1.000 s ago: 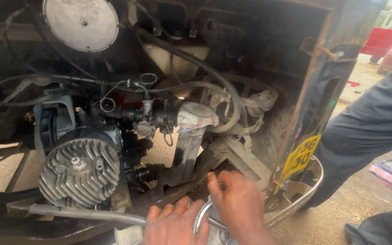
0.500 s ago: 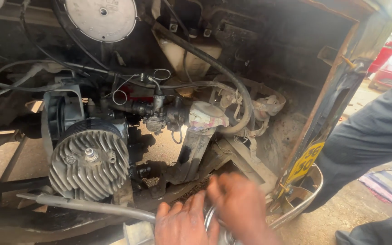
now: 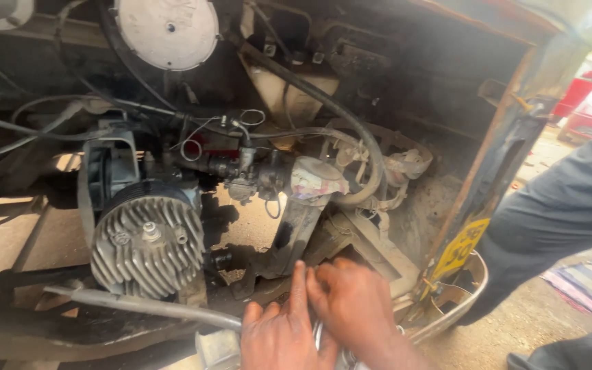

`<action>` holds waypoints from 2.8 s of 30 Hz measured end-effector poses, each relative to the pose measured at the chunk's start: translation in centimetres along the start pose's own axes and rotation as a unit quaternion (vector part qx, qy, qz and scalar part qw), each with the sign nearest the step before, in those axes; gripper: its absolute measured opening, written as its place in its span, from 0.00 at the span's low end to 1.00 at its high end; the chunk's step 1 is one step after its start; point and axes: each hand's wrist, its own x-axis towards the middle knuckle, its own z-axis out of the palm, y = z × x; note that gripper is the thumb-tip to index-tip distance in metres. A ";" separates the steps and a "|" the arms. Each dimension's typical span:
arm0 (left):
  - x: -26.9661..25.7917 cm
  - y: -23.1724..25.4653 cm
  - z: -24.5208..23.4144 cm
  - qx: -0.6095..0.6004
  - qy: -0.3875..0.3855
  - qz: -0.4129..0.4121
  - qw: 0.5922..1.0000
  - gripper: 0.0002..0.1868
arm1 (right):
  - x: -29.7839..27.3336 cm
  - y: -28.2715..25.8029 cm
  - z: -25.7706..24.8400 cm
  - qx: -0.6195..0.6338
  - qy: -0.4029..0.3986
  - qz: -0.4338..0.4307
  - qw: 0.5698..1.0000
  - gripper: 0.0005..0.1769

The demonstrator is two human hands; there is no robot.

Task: Repair and assemble components within an engine bay, including working on a circular housing component.

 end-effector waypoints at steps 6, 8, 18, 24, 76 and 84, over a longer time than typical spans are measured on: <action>-0.3 -0.5 -0.3 -0.013 -0.029 -0.005 0.999 0.68 | 1.1 1.5 0.4 0.001 -0.046 -0.039 0.998 0.18; -0.1 -1.8 1.9 -0.004 0.110 0.080 0.991 0.67 | 1.5 2.2 -0.2 -0.014 -0.053 -0.078 0.995 0.19; 1.0 -1.8 2.5 0.090 -0.107 0.042 0.989 0.36 | -2.8 10.3 -4.3 0.116 -0.106 0.301 0.941 0.22; 1.0 -1.4 2.4 0.110 -0.100 0.024 0.989 0.33 | -7.5 14.0 -2.2 0.431 -0.092 0.334 0.833 0.16; 1.4 -3.5 5.6 0.193 -0.069 0.053 0.977 0.27 | -8.5 13.2 -3.6 0.048 -0.186 0.339 0.921 0.19; 1.5 -3.3 5.5 0.202 -0.147 0.011 0.968 0.27 | -8.5 14.6 -4.1 0.097 -0.129 0.224 0.961 0.16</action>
